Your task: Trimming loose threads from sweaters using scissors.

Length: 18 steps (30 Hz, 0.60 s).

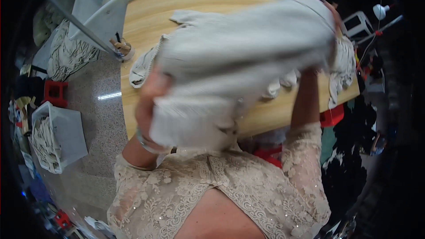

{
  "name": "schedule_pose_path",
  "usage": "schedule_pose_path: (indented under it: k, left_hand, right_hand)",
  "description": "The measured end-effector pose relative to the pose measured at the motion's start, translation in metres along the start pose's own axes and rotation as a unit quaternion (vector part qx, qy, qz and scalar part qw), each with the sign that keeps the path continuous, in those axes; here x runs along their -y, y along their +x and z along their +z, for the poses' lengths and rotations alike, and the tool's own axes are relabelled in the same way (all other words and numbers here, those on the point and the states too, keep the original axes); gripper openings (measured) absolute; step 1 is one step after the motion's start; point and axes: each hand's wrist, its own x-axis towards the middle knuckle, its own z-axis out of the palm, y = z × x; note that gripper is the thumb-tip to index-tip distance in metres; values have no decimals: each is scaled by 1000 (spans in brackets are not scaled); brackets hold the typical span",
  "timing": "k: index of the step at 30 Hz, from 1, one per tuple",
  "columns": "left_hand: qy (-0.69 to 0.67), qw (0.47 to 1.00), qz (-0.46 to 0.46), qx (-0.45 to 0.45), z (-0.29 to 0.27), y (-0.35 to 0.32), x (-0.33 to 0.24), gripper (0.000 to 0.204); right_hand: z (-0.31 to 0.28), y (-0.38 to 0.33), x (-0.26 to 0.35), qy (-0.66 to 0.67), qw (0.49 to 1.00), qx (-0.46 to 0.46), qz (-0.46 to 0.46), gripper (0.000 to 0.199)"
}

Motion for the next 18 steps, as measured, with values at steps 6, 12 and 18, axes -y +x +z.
schedule_pose_path:
  k: [6, 12, 18]
  left_hand:
    - [159, 889, -27, -428, -222, 11, 42, 42]
    - [742, 659, -36, 117, -215, -87, 104, 54]
    - [798, 506, -43, 324, -218, -119, 153, 66]
  right_hand:
    - [31, -36, 89, 46, 971, 220, 82, 78]
    - [-27, -203, 169, 301, 799, 368, 368, 29]
    - [-55, -240, 244, 307, 740, 527, 285, 80]
